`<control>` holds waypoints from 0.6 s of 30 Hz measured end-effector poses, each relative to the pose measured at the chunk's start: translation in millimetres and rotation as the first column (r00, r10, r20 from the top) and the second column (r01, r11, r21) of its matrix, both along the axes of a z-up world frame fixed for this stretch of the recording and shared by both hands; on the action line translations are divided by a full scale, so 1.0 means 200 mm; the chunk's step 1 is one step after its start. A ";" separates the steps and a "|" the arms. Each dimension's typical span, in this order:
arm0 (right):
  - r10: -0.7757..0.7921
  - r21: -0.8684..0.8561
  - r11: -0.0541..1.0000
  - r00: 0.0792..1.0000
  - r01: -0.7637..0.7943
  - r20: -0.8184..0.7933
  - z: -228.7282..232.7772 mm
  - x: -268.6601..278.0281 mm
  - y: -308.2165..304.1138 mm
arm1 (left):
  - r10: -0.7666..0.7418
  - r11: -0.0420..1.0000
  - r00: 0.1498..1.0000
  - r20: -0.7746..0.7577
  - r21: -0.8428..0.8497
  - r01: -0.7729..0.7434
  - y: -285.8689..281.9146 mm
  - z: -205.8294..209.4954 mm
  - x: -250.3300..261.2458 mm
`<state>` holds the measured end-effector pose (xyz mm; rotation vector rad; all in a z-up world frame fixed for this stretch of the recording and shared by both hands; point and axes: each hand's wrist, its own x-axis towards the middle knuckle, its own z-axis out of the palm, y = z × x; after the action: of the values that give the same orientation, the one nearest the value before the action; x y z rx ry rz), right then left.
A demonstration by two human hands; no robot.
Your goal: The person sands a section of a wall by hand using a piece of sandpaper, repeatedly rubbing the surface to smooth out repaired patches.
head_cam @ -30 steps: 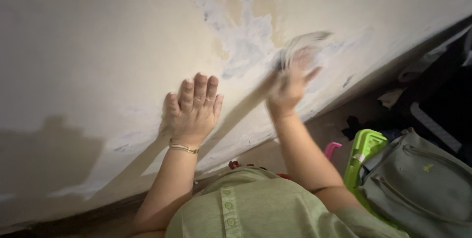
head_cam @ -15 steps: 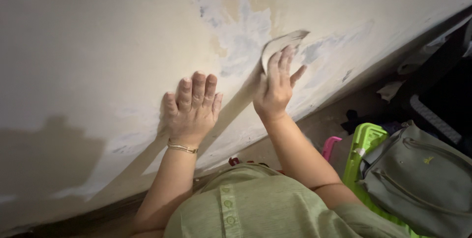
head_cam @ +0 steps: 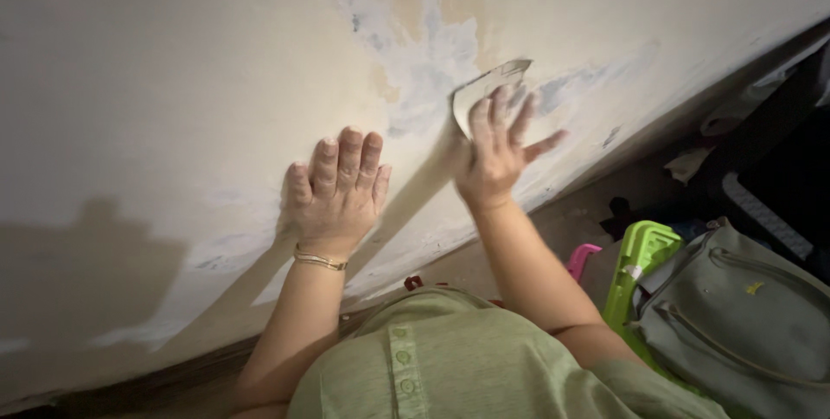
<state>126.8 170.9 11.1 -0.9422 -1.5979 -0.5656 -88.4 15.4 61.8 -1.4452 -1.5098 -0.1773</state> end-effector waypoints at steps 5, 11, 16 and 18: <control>-0.082 -0.316 0.948 0.930 -0.038 -0.359 0.03 0.30 0.20 | -0.005 1.000 1.000 0.009 -0.003 0.005 0.00 0.01 0.00; 0.064 -0.301 0.940 0.949 -0.161 -0.309 -0.02 0.05 0.00 | 0.002 1.000 1.000 0.013 -0.018 -0.001 0.00 0.00 0.00; -0.135 -0.225 0.969 0.983 0.105 -0.122 -0.01 0.21 0.15 | 0.001 1.000 1.000 0.003 -0.003 -0.001 0.01 0.01 0.01; -0.208 -0.497 0.867 0.927 0.028 -0.311 0.02 0.34 0.24 | 0.001 1.000 1.000 0.005 -0.003 -0.001 0.00 0.01 0.00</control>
<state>193.9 219.1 15.1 -1.4411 -1.3717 -0.0513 -87.6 16.0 63.2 -1.4476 -1.5153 -0.1789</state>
